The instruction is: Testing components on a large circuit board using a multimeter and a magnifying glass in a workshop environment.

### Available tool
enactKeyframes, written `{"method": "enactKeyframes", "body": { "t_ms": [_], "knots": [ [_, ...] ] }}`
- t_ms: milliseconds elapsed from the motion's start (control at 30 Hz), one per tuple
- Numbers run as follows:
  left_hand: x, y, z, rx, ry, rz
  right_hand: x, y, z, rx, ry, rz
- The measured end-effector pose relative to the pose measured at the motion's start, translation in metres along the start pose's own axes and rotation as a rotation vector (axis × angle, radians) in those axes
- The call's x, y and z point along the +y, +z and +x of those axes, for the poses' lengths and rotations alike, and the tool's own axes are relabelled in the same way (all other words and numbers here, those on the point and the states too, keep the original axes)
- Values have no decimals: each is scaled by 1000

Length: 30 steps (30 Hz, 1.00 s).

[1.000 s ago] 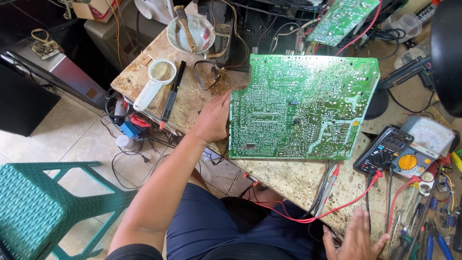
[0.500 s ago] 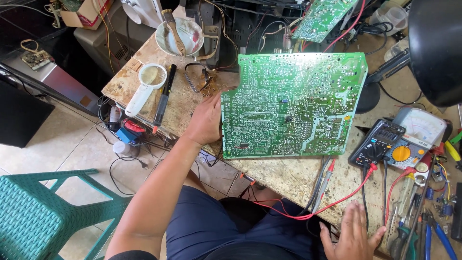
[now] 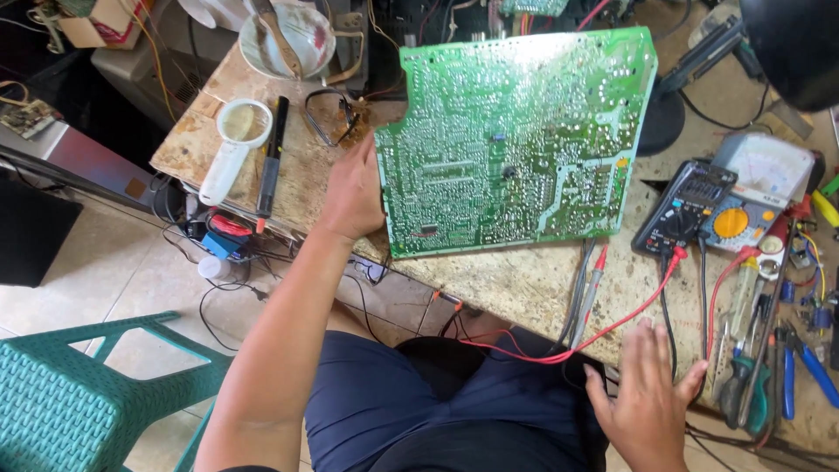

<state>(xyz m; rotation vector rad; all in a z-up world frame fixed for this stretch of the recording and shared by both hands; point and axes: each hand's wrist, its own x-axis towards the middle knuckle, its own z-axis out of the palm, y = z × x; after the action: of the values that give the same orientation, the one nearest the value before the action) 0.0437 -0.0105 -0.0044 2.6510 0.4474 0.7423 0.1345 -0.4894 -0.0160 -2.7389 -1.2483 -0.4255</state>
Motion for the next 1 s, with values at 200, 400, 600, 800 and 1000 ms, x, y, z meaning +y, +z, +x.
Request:
{"method": "enactKeyframes", "body": {
  "t_ms": [200, 400, 600, 800, 1000],
  "knots": [
    [2, -1, -3, -164, -217, 49, 6, -5, -4, -4, -17, 47],
    [-9, 5, -10, 103, 9, 4, 6, -5, -12, 38, -36, 29],
    [-10, 5, -12, 182, 73, 2, 10, 0, -18, 9, -6, 12],
    [-20, 13, -11, 117, -19, 72, 9, -1, -11, 22, -42, 1],
    [-10, 7, -8, 93, -43, 97, 12, -8, -4, 13, -75, 57]
  ]
}}
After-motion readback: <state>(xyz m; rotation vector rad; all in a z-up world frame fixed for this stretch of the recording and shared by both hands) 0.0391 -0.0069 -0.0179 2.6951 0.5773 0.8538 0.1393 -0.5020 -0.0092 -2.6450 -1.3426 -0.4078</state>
